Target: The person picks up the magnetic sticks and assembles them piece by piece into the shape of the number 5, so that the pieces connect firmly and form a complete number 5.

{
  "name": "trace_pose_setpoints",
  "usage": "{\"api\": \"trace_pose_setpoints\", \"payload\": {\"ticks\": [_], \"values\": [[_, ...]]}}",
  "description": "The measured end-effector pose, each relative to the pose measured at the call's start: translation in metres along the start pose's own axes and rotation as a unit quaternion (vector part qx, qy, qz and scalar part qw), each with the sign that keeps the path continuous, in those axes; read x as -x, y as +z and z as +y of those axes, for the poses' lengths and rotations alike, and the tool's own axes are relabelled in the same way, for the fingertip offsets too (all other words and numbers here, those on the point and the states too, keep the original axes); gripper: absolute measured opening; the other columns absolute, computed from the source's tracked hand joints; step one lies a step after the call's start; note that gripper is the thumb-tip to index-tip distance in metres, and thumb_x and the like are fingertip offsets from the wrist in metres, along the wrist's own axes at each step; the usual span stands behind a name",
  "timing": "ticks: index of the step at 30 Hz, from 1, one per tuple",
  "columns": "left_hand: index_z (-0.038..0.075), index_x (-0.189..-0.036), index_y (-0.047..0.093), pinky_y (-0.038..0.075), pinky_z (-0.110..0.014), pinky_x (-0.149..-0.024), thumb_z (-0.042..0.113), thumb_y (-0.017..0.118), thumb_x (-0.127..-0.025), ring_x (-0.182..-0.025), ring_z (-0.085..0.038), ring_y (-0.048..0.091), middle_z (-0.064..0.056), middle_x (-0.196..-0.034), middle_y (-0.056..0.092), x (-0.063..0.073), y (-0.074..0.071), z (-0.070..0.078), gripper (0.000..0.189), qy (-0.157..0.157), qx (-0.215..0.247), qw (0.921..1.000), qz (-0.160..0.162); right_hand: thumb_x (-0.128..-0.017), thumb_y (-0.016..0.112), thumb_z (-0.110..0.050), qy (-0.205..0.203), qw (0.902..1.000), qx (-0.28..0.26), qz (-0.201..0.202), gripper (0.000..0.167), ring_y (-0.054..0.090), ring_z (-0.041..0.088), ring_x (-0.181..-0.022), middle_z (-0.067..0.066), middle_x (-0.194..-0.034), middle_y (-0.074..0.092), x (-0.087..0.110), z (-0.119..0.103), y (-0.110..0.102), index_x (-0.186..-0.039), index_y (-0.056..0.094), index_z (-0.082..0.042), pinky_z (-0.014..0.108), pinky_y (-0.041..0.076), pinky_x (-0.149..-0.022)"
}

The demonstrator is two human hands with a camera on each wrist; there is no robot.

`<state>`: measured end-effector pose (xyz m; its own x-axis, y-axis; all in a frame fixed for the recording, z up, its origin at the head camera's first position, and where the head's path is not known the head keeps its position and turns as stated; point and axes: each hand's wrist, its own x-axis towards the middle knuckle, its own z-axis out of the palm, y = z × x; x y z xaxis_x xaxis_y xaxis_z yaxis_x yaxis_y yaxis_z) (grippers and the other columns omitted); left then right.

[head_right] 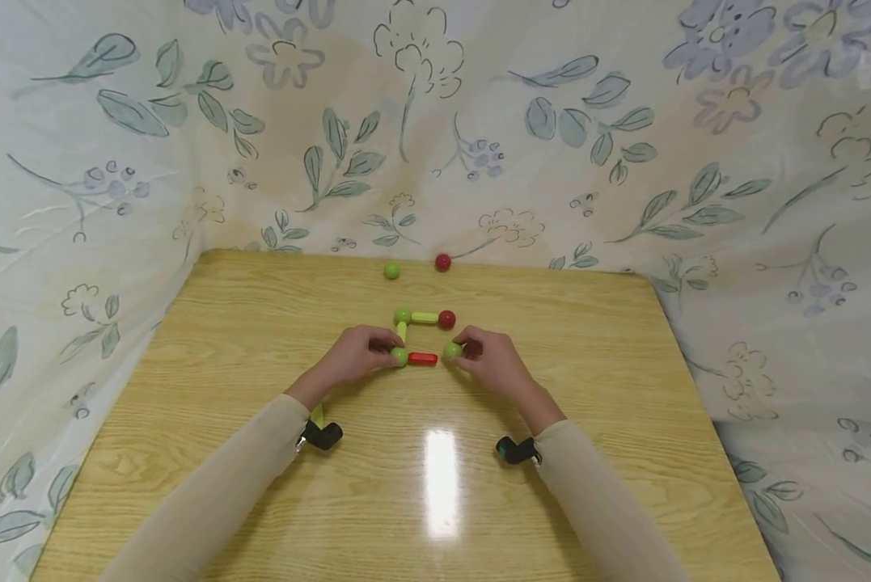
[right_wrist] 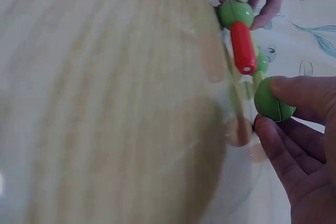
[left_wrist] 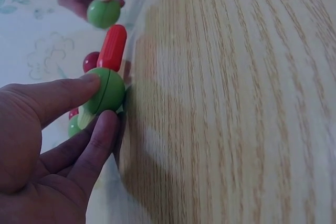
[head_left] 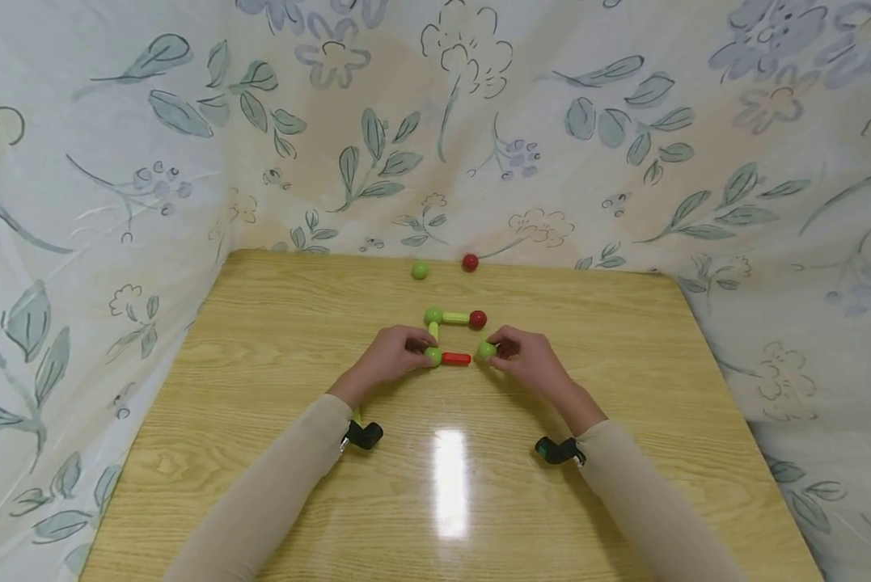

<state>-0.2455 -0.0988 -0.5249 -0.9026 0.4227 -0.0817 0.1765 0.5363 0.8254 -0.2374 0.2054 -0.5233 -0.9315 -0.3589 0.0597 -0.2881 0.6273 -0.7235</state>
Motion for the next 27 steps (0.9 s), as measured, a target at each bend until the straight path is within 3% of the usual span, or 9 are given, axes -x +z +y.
{"api": "trace_pose_setpoints", "payload": {"ticks": [11, 27], "values": [[0.014, -0.119, 0.081, 0.057, -0.042, -0.097, 0.015, 0.087, -0.095, -0.105, -0.020, 0.069, -0.003, -0.111, 0.076, -0.001, 0.000, 0.001, 0.025, 0.005, -0.012, 0.9999, 0.002, -0.095, 0.086, -0.010, -0.002, 1.0000, 0.007, -0.001, 0.024, 0.067, 0.018, -0.089, -0.001, -0.101, 0.074, 0.009, 0.006, 0.009, -0.116, 0.074, -0.009, 0.037, 0.059, -0.080], [0.015, -0.120, 0.081, 0.057, -0.041, -0.096, 0.015, 0.087, -0.095, -0.104, -0.019, 0.069, -0.002, -0.110, 0.076, -0.001, 0.000, -0.001, 0.025, 0.008, -0.012, 0.9999, 0.001, -0.095, 0.087, -0.010, -0.016, 0.9996, -0.023, -0.005, 0.032, 0.068, 0.017, -0.091, 0.000, -0.107, 0.074, 0.005, 0.008, 0.018, -0.124, 0.074, -0.010, 0.037, 0.060, -0.082]]}}
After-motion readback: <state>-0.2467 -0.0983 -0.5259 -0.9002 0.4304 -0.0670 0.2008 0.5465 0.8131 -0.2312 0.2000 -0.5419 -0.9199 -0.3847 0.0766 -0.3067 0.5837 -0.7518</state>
